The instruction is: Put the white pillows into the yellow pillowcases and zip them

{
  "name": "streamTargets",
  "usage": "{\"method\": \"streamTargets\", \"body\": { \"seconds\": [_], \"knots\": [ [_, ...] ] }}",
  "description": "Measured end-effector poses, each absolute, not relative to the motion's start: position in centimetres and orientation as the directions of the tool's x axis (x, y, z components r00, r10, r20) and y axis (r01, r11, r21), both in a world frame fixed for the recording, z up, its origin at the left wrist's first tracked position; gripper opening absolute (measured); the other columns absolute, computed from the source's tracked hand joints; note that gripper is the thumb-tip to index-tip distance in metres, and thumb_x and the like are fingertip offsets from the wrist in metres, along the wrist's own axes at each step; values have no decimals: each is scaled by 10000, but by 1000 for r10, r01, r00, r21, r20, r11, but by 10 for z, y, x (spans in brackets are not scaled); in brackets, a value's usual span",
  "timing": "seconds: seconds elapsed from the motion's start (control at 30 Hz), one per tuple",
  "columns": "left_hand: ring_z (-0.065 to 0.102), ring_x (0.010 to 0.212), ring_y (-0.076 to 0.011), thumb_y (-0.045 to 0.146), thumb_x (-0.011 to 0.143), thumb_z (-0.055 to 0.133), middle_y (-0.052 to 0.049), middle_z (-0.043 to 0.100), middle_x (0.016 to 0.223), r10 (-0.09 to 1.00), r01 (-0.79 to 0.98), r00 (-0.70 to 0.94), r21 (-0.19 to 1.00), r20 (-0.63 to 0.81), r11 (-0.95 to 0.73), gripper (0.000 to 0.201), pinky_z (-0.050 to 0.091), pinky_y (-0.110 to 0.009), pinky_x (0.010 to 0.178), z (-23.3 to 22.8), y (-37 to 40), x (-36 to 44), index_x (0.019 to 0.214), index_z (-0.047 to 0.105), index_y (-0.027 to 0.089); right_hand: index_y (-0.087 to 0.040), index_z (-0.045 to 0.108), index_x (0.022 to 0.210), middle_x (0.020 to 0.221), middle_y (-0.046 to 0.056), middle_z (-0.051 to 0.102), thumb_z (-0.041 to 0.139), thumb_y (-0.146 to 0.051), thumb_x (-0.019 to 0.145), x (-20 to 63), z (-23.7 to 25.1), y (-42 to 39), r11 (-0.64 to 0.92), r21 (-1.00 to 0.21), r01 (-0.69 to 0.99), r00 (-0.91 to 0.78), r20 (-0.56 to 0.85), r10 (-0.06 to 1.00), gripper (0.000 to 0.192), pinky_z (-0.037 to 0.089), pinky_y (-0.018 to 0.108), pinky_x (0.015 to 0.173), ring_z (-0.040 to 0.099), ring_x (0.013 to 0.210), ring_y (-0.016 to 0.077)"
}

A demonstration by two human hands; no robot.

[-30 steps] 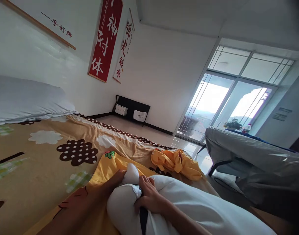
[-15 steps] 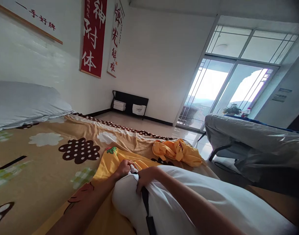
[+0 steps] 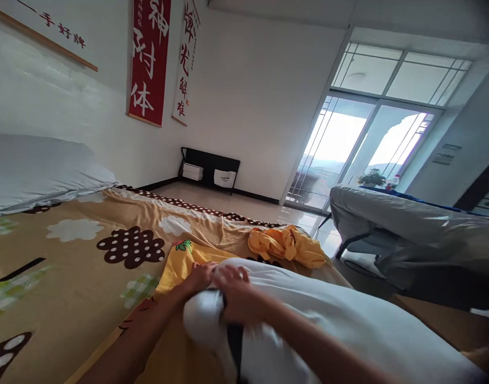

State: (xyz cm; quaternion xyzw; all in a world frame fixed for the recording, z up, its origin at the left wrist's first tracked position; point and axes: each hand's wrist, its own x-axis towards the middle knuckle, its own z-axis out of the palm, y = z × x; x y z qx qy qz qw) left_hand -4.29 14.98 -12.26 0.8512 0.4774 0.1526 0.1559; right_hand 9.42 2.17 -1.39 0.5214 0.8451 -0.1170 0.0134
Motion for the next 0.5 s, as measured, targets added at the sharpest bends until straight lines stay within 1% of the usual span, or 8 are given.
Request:
{"method": "streamTargets", "body": {
  "seconds": [0.03,0.07,0.1,0.17,0.27,0.33,0.4,0.5],
  "knots": [
    [525,1252,-237,200,927,323,-79,572,1374,868,772,484,416,106,-481,446,381,-444,1025,-122,147,-44,1298,568,246,-284,311,1498,1532,110,360,759,-285,690,92,-33,-2,572,-156,806,-583,-34,812,924,183,523,1172,306,1405,350],
    [543,1229,-241,205,940,289,-84,582,1359,877,780,471,418,98,-466,456,386,-467,1018,-122,145,-45,1305,559,246,-336,301,1496,1533,91,359,672,-298,804,89,-55,-24,641,-116,758,-641,48,766,786,211,517,1169,304,1414,330],
    [559,1208,-248,207,949,261,-92,593,1343,883,790,460,413,91,-454,464,389,-492,1011,-122,143,-46,1303,559,241,-389,352,1464,1519,67,383,548,-274,904,86,-78,-44,641,-66,765,-632,116,766,604,279,511,1139,336,1401,320],
    [558,1201,-261,204,955,243,-108,602,1324,888,807,450,384,89,-448,464,368,-541,1022,-121,140,-47,1278,575,224,-417,390,1439,1517,57,376,421,-275,970,78,-122,-75,543,-11,840,-524,244,816,490,335,533,1098,337,1394,338],
    [470,1290,-280,146,938,276,-128,587,1334,879,831,461,288,120,-475,440,230,-615,1093,-118,137,-50,1216,614,195,-402,347,1468,1547,62,302,398,-275,977,67,-151,-100,357,-45,933,-318,360,877,510,329,590,1077,278,1408,376],
    [408,1334,-306,99,914,296,-147,600,1306,872,845,469,215,144,-490,440,128,-647,1112,-116,136,-50,1176,641,176,-355,365,1471,1545,86,308,416,-249,963,65,-139,-107,327,-78,942,-282,344,896,521,324,612,1064,284,1405,393],
    [370,1352,-335,74,884,319,-163,625,1258,866,852,475,167,156,-497,446,74,-664,1112,-114,132,-49,1160,657,166,-285,437,1439,1509,121,384,424,-215,948,68,-104,-106,337,-62,940,-307,285,908,496,310,617,1066,327,1390,392],
    [345,1363,-361,91,852,372,-166,616,1271,854,840,498,163,147,-518,465,69,-652,1124,-117,119,-50,1226,635,177,-224,537,1351,1382,129,547,417,-167,928,79,-32,-90,350,77,934,-358,182,916,444,292,573,1091,441,1323,338]
  ]
}}
